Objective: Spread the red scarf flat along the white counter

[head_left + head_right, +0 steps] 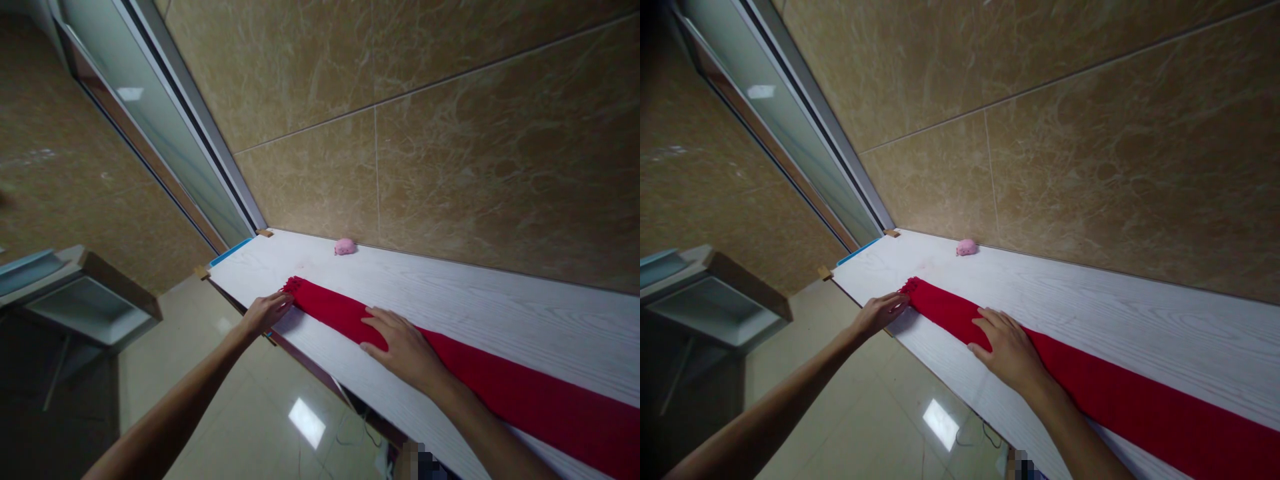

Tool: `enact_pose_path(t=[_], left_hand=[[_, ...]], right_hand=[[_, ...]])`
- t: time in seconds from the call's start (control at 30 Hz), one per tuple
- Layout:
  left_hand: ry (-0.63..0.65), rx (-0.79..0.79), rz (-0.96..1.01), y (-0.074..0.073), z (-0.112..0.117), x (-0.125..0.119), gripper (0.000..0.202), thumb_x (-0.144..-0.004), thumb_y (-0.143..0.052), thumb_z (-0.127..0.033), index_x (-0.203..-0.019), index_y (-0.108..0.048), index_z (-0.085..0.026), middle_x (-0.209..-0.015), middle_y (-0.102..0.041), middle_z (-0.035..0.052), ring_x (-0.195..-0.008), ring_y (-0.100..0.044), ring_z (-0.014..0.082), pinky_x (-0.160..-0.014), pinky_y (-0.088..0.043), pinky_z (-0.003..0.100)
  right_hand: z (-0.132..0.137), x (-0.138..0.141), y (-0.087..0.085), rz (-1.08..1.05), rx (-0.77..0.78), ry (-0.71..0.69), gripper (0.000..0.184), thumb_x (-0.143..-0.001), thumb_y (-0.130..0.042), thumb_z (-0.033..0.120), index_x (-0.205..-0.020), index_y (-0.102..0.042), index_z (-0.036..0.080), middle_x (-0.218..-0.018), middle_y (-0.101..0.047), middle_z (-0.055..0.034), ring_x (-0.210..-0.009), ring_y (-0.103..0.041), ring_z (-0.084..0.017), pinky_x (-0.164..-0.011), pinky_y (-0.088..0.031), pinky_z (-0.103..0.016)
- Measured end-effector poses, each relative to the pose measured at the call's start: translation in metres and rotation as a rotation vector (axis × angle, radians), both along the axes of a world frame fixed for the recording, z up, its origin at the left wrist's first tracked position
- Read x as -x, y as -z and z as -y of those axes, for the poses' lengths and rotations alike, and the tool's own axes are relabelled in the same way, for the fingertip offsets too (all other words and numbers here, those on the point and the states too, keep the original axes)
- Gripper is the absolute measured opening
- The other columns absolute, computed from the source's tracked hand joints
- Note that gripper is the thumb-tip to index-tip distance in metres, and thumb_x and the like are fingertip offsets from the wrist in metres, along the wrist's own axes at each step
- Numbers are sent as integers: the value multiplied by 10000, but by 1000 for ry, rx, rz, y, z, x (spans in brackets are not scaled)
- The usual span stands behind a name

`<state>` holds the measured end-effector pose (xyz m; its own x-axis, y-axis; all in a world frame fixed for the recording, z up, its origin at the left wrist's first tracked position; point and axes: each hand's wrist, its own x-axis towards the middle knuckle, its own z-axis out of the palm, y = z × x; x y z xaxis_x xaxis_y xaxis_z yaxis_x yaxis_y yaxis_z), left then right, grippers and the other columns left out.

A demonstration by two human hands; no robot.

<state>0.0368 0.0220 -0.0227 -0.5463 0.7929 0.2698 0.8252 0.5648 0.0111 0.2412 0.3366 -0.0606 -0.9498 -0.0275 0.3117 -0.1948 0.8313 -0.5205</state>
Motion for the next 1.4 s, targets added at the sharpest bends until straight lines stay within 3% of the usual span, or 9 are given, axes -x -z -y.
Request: enact_pose_path(t=[0.53, 0.63, 0.7, 0.83, 0.93, 1.0, 1.07, 1.17, 1.4], left_hand=[[-46, 95, 21, 0, -6, -1, 308, -1017, -452, -284, -1131, -737, -258, -1162, -766, 49, -1005, -737, 183, -872, -574, 256], [8, 115, 38, -8, -8, -2, 299, -1006, -468, -266, -1142, -733, -256, -1170, -752, 51, -1019, -718, 181, -857, -568, 260], [33, 133, 22, -18, -14, -4, 286, -1015, -475, -302, -1047, -754, -245, -1077, -752, 61, -970, -702, 182, -818, -560, 264], [-44, 80, -120, -35, -53, -12, 459, -1055, -406, -395, -794, -728, -197, -880, -713, 104, -909, -654, 219, -865, -539, 343], [-3, 26, -54, -30, -98, -22, 390, -1061, -382, -355, -1155, -722, -188, -1267, -696, 125, -1263, -575, 271, -1095, -453, 436], [19, 81, 62, -19, -120, -30, 447, -1069, -357, -376, -1433, -568, -225, -1553, -509, 89, -1503, -344, 301, -1225, -289, 546], [-17, 165, 165, -6, -130, -36, 524, -1077, -317, -448, -1562, -409, -270, -1663, -339, 56, -1573, -165, 318, -1247, -152, 636], [-87, 223, 232, 5, -125, -40, 597, -1068, -279, -551, -1608, -316, -297, -1694, -247, 48, -1582, -103, 323, -1244, -88, 656], [-152, 193, 242, 5, -104, -30, 653, -1032, -344, -633, -1609, -313, -328, -1706, -177, 41, -1580, -40, 351, -1236, -46, 671]], right_hand=[[-2, 0, -1, 21, 16, -16, 426, -881, -709, 294, -1297, -672, 212, -1486, -565, -101, -1378, -512, -286, -1194, -386, -523], [-1, 0, -2, 14, 19, -10, 429, -871, -719, 285, -1293, -675, 216, -1482, -568, -100, -1375, -517, -285, -1194, -385, -524], [-1, -1, -2, 5, 25, -9, 428, -870, -723, 282, -1290, -678, 216, -1481, -570, -102, -1372, -519, -286, -1192, -387, -523], [0, -1, -2, -10, 24, -9, 425, -869, -733, 264, -1287, -682, 212, -1472, -579, -101, -1366, -523, -280, -1189, -393, -507], [1, -1, -1, -11, -1, -2, 445, -859, -748, 245, -1296, -675, 201, -1470, -579, -108, -1366, -522, -281, -1189, -395, -503], [1, -1, -1, -17, -17, 4, 450, -852, -756, 242, -1293, -676, 207, -1472, -577, -111, -1365, -525, -285, -1185, -399, -509], [1, -1, -1, -17, -19, 3, 450, -844, -765, 244, -1285, -680, 213, -1474, -575, -110, -1364, -526, -285, -1183, -401, -510], [1, -1, -3, 1, 4, -3, 460, -838, -779, 248, -1286, -681, 214, -1481, -569, -104, -1372, -517, -276, -1189, -392, -504], [0, -1, -3, 40, 21, -15, 469, -857, -764, 260, -1315, -671, 221, -1511, -539, -110, -1407, -480, -277, -1210, -354, -515]])
